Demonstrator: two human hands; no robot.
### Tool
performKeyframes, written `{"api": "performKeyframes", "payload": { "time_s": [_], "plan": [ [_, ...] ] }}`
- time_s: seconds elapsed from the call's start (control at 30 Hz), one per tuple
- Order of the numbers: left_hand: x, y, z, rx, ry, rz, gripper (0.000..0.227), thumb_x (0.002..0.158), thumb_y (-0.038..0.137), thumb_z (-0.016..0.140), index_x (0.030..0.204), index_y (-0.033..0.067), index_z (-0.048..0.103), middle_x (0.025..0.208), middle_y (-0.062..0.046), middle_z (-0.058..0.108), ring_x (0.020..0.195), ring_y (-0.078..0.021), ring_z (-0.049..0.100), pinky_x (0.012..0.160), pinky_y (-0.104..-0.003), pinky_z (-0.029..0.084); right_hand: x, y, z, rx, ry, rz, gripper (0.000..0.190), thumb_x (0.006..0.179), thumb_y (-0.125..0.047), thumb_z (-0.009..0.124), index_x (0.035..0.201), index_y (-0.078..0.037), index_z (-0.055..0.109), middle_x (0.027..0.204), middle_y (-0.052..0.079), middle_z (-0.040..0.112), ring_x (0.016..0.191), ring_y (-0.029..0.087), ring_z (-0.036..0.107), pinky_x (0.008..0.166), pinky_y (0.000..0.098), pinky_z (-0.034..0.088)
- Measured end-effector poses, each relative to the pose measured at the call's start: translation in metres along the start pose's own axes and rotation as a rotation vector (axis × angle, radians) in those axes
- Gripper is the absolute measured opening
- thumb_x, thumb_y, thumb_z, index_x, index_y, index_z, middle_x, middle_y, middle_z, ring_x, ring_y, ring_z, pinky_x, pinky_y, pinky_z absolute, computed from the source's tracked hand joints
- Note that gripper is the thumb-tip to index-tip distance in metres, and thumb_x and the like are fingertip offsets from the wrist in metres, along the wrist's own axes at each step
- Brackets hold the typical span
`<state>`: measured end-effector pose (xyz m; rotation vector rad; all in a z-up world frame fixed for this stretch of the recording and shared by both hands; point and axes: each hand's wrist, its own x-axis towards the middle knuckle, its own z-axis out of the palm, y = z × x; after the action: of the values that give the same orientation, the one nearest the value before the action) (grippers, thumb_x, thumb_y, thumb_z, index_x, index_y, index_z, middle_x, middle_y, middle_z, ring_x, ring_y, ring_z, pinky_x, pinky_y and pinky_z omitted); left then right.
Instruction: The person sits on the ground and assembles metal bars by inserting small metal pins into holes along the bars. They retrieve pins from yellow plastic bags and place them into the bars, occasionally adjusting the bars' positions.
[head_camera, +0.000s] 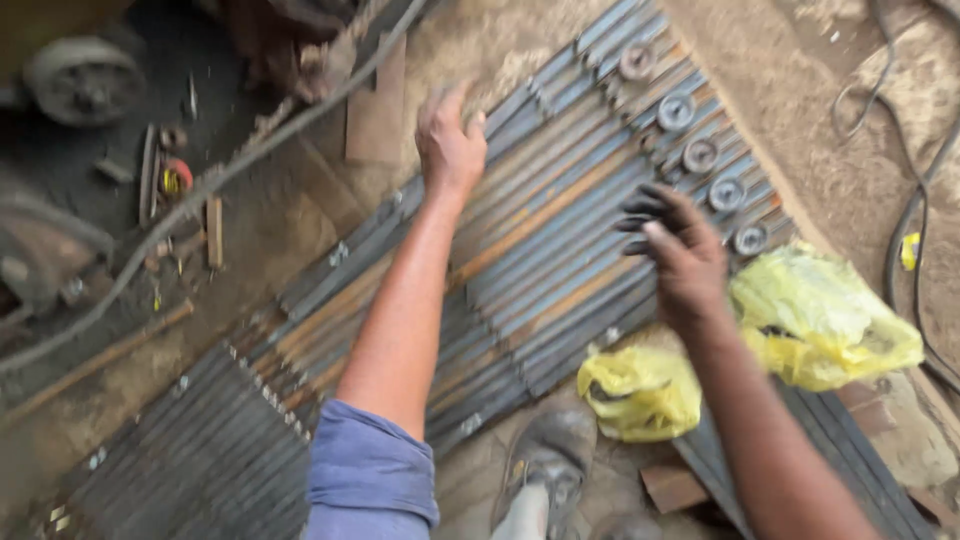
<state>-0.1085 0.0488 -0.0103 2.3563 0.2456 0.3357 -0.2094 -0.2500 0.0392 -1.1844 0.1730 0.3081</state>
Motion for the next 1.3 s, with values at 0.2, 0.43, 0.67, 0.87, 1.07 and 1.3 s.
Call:
{"api": "performKeyframes", "payload": {
  "time_s": [0.2, 0.43, 0.67, 0.87, 1.07, 1.3],
  "plan": [
    [-0.052, -0.021, -0.079, -0.148, 0.135, 0.137, 0.032, 0.091, 0.001, 0.072, 0.123, 0.0030, 0.070, 0.124, -0.017, 0.071, 0.123, -0.0343, 0.065, 0.111, -0.043, 0.048, -0.071, -0.051, -0.058, -0.260, -0.034, 0.111, 0.037, 0.103, -0.004, 0.058, 0.140, 0.002, 0.060, 0.122, 0.013, 0.070, 0.111, 0.021, 0.068, 0.092, 0.0327, 0.055],
    [-0.206, -0.028, -0.211, 0.000, 0.093, 0.091, 0.022, 0.102, 0.007, 0.072, 0.120, -0.0051, 0.068, 0.125, -0.020, 0.066, 0.121, -0.0362, 0.061, 0.107, -0.046, 0.047, -0.153, -0.099, -0.132, -0.478, 0.074, -0.087, 0.019, 0.107, -0.001, 0.058, 0.123, 0.005, 0.068, 0.109, 0.013, 0.072, 0.101, 0.020, 0.069, 0.093, 0.0329, 0.055],
    [-0.417, -0.120, -0.333, -0.122, 0.123, -0.525, 0.029, 0.104, 0.012, 0.068, 0.130, -0.0013, 0.066, 0.119, -0.015, 0.069, 0.098, -0.0203, 0.067, 0.082, -0.033, 0.054, -0.227, -0.041, -0.204, -0.834, 0.217, 0.021, 0.025, 0.100, 0.003, 0.058, 0.121, 0.000, 0.071, 0.105, 0.008, 0.074, 0.096, 0.014, 0.068, 0.089, 0.0283, 0.054],
    [-0.486, -0.167, -0.388, -0.174, 0.130, -1.034, 0.031, 0.105, 0.015, 0.067, 0.132, 0.0005, 0.064, 0.118, -0.016, 0.069, 0.093, -0.0216, 0.068, 0.078, -0.035, 0.053, -0.286, 0.008, -0.216, -0.872, 0.224, 0.029, 0.026, 0.095, 0.001, 0.060, 0.117, -0.004, 0.073, 0.101, 0.009, 0.077, 0.095, 0.017, 0.071, 0.087, 0.0311, 0.056],
    [-0.444, -0.099, -0.390, -0.152, 0.156, -0.808, 0.031, 0.104, 0.017, 0.069, 0.129, 0.0001, 0.065, 0.118, -0.017, 0.069, 0.096, -0.0231, 0.068, 0.083, -0.036, 0.054, -0.343, 0.023, -0.236, -1.142, 0.448, 0.003, 0.028, 0.092, -0.007, 0.065, 0.118, -0.011, 0.075, 0.115, 0.012, 0.075, 0.105, 0.028, 0.071, 0.089, 0.0378, 0.055],
    [-0.382, 0.076, -0.461, -0.216, 0.166, 0.002, 0.031, 0.102, 0.020, 0.070, 0.126, -0.0003, 0.066, 0.119, -0.018, 0.068, 0.099, -0.0248, 0.068, 0.089, -0.037, 0.054, -0.388, 0.060, -0.327, -0.993, 0.833, -0.087, 0.029, 0.093, -0.011, 0.068, 0.121, -0.010, 0.073, 0.114, 0.014, 0.073, 0.106, 0.029, 0.070, 0.094, 0.0389, 0.053]
  ]
}}
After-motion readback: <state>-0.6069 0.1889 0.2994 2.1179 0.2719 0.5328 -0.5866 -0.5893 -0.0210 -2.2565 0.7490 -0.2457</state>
